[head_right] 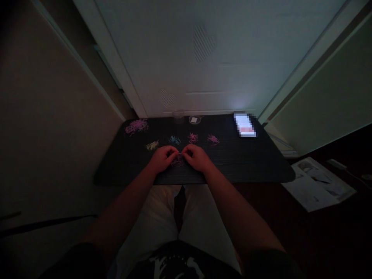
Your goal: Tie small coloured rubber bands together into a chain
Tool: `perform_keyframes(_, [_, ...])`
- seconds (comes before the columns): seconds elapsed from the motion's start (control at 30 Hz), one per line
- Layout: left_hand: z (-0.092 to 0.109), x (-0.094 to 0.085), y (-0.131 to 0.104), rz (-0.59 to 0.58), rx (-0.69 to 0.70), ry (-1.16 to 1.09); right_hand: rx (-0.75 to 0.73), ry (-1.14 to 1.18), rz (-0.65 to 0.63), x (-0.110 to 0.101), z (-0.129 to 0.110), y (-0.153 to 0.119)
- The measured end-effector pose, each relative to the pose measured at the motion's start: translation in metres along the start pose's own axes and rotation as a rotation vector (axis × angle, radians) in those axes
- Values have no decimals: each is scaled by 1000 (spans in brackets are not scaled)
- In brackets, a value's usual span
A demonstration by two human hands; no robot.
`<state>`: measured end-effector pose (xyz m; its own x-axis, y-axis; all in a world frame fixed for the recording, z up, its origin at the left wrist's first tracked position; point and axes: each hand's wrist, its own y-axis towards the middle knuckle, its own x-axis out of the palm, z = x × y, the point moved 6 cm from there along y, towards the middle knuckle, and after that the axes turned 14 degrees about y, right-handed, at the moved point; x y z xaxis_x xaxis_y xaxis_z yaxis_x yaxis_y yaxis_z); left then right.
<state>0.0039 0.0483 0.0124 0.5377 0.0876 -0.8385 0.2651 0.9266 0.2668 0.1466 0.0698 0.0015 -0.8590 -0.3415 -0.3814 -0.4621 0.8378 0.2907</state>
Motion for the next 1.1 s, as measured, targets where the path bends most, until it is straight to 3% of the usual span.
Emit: perform_keyframes(1.1, [0,-2,-3,-2,-11,-39,25,1,3,1,-5,-1])
